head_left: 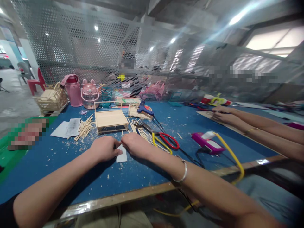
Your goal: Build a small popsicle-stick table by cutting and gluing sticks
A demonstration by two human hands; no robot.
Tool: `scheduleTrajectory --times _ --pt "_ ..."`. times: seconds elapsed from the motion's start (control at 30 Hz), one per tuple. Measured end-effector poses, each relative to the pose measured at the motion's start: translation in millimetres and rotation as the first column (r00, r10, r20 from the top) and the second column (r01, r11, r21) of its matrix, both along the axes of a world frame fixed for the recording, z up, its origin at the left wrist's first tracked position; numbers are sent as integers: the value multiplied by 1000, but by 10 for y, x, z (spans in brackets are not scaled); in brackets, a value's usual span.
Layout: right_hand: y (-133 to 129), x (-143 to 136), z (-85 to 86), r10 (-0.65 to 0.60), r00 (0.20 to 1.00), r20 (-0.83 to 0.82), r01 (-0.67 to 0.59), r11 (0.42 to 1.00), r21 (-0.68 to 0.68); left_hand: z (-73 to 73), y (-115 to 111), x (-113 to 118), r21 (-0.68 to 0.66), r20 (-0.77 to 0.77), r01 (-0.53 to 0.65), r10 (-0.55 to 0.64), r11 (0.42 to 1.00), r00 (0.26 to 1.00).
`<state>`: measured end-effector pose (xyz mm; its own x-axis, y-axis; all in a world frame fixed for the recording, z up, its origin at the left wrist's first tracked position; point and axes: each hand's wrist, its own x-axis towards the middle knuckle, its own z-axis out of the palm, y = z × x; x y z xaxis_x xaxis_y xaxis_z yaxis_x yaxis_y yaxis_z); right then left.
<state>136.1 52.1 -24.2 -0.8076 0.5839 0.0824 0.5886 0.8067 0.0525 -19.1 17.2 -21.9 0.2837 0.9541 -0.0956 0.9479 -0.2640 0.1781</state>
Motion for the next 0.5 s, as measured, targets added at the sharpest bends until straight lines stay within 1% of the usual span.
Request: scheduleTrajectory --times 0.17,0.23,0.3,0.37,0.4,0.5 --pt "-2 -29 25 -6 999 33 6 1000 -19 10 0 4 5 1 0 0 1000 1000" --pt "25 -34 34 -20 1000 2 20 999 -26 13 2 6 4 -5 4 -4 1000 1000" --pt "69 -24 43 -50 996 -69 45 996 -72 12 3 4 3 -5 -2 2 1000 1000" --pt "116 2 47 -106 979 -173 73 979 -190 3 -2 -2 8 7 0 0 1000 1000" --pt "135 19 46 -145 962 -230 81 960 -267 -4 -8 -7 14 15 5 -5 1000 1000" --pt "156 65 29 -263 890 -373 63 880 -471 -18 -43 -20 71 40 -16 14 997 999"
